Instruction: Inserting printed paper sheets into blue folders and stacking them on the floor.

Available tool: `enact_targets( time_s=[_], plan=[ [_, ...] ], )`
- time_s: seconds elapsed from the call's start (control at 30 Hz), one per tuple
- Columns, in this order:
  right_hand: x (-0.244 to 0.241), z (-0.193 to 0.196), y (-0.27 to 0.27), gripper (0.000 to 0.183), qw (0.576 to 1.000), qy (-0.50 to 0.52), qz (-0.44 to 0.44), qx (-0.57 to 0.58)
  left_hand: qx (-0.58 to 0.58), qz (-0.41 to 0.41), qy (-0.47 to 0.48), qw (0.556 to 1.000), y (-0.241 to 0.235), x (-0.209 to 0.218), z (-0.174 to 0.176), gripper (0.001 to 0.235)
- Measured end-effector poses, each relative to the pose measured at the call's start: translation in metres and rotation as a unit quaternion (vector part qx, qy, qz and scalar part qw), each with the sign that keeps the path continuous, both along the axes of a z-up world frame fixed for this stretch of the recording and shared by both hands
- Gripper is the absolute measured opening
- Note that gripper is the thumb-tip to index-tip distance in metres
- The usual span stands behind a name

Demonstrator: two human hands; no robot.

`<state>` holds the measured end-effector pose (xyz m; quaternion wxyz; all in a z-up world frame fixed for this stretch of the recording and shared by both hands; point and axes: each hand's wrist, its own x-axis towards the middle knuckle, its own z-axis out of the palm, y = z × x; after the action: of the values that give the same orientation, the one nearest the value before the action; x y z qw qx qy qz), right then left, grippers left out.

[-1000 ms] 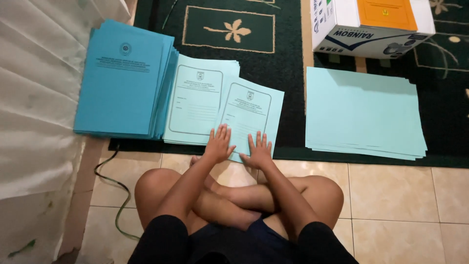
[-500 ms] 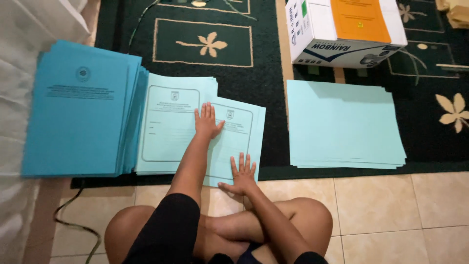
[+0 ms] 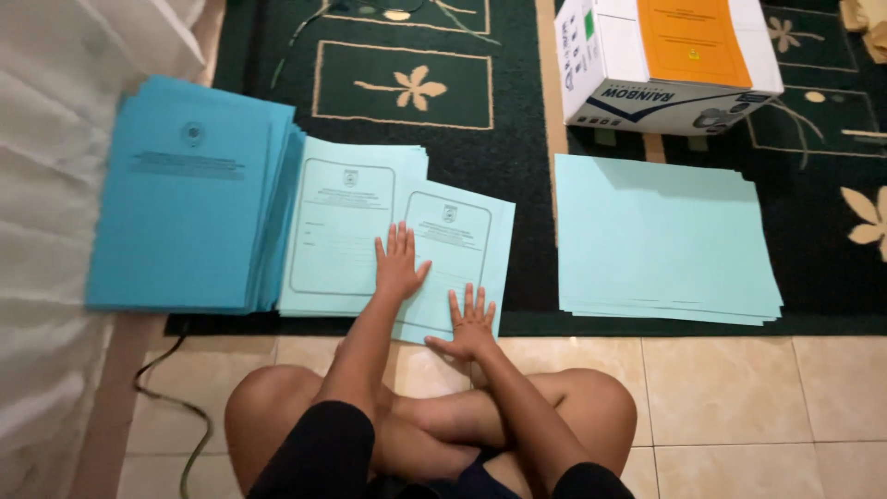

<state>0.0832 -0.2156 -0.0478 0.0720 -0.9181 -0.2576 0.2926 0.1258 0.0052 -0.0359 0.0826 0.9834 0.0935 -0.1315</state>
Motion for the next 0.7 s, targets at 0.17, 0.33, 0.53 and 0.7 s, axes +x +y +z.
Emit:
enact_targets(
  time_s=[0.17, 0.33, 0.53, 0.7],
  plan=[
    [-0.005, -0.004, -0.001, 0.116, 0.999, -0.036, -0.006, -0.012, -0.018, 0.011, 0.015, 1.000, -0.004, -0.076, 0.003, 0.088],
    [-0.011, 0.010, 0.011, 0.086, 0.994, -0.083, -0.049, 0.059, -0.024, 0.010, 0.080, 0.996, 0.005, -0.108, -0.012, 0.095],
    [0.003, 0.005, 0.034, 0.070, 0.984, -0.132, 0.038, 0.116, 0.009, -0.010, 0.140, 0.990, 0.005, -0.110, -0.012, 0.099],
    [0.030, 0.025, 0.075, 0.068, 0.969, -0.157, 0.124, 0.145, -0.024, -0.002, 0.140, 0.990, 0.007, -0.109, -0.015, 0.102]
  ],
)
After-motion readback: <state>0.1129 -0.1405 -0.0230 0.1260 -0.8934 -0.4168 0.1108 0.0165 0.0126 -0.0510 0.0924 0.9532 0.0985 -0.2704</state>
